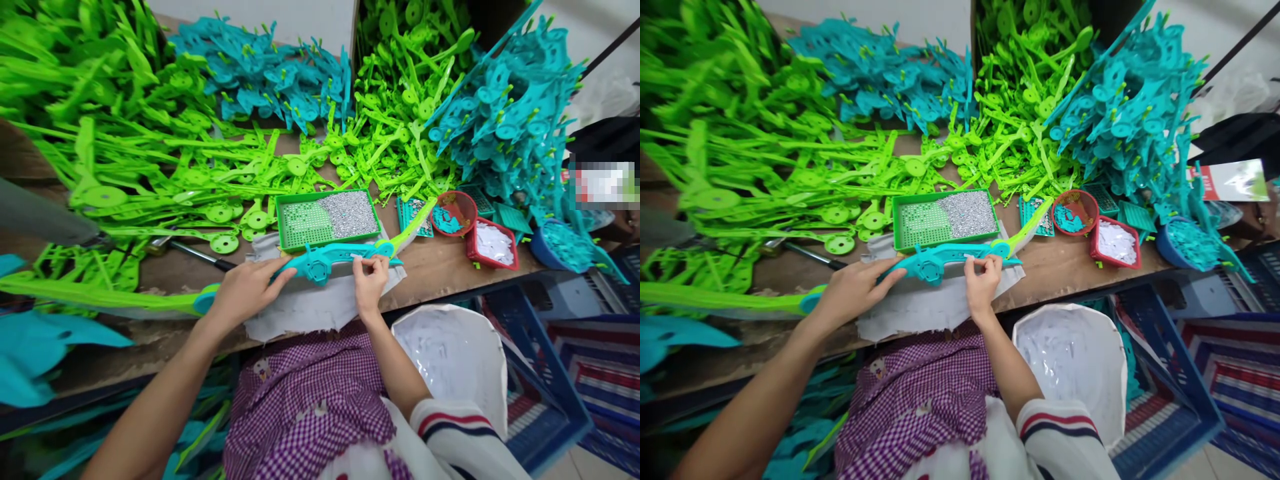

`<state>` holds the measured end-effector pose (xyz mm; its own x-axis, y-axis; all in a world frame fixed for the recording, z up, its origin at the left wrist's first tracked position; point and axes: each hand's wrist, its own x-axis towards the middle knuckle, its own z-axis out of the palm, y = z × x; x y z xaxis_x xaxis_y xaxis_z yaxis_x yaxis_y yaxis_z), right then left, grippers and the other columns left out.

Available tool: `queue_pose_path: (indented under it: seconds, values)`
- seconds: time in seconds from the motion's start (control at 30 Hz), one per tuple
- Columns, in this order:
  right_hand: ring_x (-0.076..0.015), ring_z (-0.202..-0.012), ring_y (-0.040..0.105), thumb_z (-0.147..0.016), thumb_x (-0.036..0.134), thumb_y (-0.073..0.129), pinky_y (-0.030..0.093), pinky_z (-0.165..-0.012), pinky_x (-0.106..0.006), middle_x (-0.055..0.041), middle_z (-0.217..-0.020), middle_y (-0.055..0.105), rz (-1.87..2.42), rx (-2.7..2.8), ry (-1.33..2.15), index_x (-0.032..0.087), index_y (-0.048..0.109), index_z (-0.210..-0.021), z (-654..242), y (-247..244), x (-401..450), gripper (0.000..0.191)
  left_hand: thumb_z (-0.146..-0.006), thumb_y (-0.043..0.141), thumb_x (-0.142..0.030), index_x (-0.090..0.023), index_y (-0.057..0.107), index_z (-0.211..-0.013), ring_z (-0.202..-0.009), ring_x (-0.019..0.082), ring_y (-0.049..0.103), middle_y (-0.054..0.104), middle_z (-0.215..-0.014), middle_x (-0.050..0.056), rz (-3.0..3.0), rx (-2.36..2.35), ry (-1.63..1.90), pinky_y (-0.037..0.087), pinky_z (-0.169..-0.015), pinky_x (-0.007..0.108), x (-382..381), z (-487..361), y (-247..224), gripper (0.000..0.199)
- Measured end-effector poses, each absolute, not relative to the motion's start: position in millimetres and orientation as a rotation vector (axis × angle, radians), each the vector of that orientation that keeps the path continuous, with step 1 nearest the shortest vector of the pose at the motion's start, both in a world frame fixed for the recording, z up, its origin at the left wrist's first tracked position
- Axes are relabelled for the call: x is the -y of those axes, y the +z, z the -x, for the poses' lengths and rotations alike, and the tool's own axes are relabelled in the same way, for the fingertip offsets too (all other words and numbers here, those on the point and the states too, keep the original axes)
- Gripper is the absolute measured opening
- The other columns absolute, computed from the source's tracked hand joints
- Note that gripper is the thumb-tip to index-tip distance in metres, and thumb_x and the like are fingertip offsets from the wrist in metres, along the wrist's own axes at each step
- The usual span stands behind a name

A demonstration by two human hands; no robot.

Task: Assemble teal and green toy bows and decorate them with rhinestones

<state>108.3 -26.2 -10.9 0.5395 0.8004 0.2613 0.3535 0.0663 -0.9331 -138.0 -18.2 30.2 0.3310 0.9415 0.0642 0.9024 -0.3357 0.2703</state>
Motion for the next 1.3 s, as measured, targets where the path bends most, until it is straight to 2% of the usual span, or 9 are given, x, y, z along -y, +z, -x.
queue_pose_path:
  seconds: [0.23,0.4,0.6,0.93,1.0,1.1,1.17,1.23,1.3]
  values:
    - [-0.0188,-0.085,0.052,-0.084,0.043,0.064,0.049,-0.079,-0.035,-0.0039,-0.087,0.051,1.535,0.969,0.423,0.023,0.054,-0.069,-107.8,-12.3,27.3,0.028,-0.101,0.034,-0.056,-0.024,0.060,-0.137,-0.114,0.031,0.066,0.069,-0.128,0.008,-2.423,-1.679,0.320,0.048,-0.095,0.042,19.3,138.3,29.1,0.054]
    - [-0.0193,-0.087,0.053,-0.085,0.043,0.064,0.048,-0.077,-0.034,-0.0049,-0.090,0.052,1.540,1.000,0.447,0.022,0.058,-0.071,-105.4,-9.8,25.8,0.026,-0.101,0.035,-0.055,-0.025,0.059,-0.138,-0.112,0.030,0.067,0.070,-0.127,0.008,-2.442,-1.678,0.316,0.048,-0.096,0.043,19.5,139.3,27.1,0.053]
    - [-0.0155,-0.075,0.048,-0.085,0.037,0.064,0.044,-0.070,-0.030,-0.0028,-0.089,0.050,1.551,1.016,0.447,0.022,0.062,-0.076,-108.2,-4.6,27.7,0.018,-0.101,0.038,-0.053,-0.024,0.060,-0.137,-0.107,0.030,0.068,0.071,-0.126,0.009,-2.509,-1.677,0.368,0.049,-0.093,0.043,25.2,139.2,27.1,0.051]
    - [-0.0165,-0.074,0.050,-0.088,0.033,0.061,0.042,-0.075,-0.031,-0.0004,-0.081,0.053,1.628,1.183,0.431,0.022,0.064,-0.076,-117.8,1.5,28.4,0.017,-0.100,0.045,-0.049,-0.021,0.061,-0.136,-0.103,0.030,0.069,0.072,-0.122,0.011,-2.579,-1.614,0.468,0.047,-0.093,0.043,30.8,137.4,26.3,0.048]
    - [-0.0165,-0.075,0.052,-0.087,0.035,0.063,0.044,-0.077,-0.032,-0.0005,-0.082,0.055,1.614,1.272,0.486,0.021,0.067,-0.079,-130.8,9.5,38.9,0.016,-0.100,0.047,-0.047,-0.021,0.062,-0.134,-0.100,0.028,0.070,0.074,-0.118,0.011,-2.597,-1.600,0.496,0.048,-0.089,0.041,37.1,134.8,29.0,0.046]
    - [-0.0166,-0.077,0.056,-0.083,0.038,0.071,0.046,-0.076,-0.032,-0.0010,-0.087,0.059,1.516,1.382,0.665,0.022,0.071,-0.096,-152.5,36.5,66.7,0.021,-0.100,0.051,-0.041,-0.021,0.064,-0.130,-0.095,0.024,0.069,0.074,-0.114,0.011,-2.642,-1.554,0.581,0.047,-0.084,0.038,55.9,127.5,33.1,0.039]
    - [-0.0168,-0.083,0.059,-0.088,0.035,0.066,0.047,-0.077,-0.031,-0.0025,-0.094,0.062,1.455,1.331,0.631,0.022,0.071,-0.104,-159.3,59.6,81.4,0.021,-0.099,0.054,-0.036,-0.021,0.064,-0.129,-0.093,0.022,0.068,0.073,-0.113,0.010,-2.684,-1.534,0.662,0.045,-0.082,0.036,71.8,121.2,35.8,0.035]
    - [-0.0175,-0.089,0.060,-0.092,0.032,0.061,0.047,-0.080,-0.031,-0.0034,-0.096,0.065,1.340,1.343,0.541,0.022,0.070,-0.101,-155.1,78.7,84.4,0.016,-0.099,0.056,-0.033,-0.022,0.062,-0.131,-0.092,0.021,0.067,0.073,-0.111,0.008,-2.717,-1.515,0.700,0.044,-0.082,0.035,88.5,115.2,38.8,0.034]
    - [-0.0180,-0.089,0.062,-0.094,0.033,0.059,0.047,-0.081,-0.032,-0.0037,-0.092,0.067,1.204,1.597,0.608,0.022,0.071,-0.096,-142.6,90.0,76.2,0.016,-0.099,0.056,-0.032,-0.024,0.061,-0.132,-0.094,0.021,0.065,0.071,-0.110,0.008,-2.718,-1.503,0.650,0.043,-0.084,0.036,105.3,110.2,40.9,0.034]
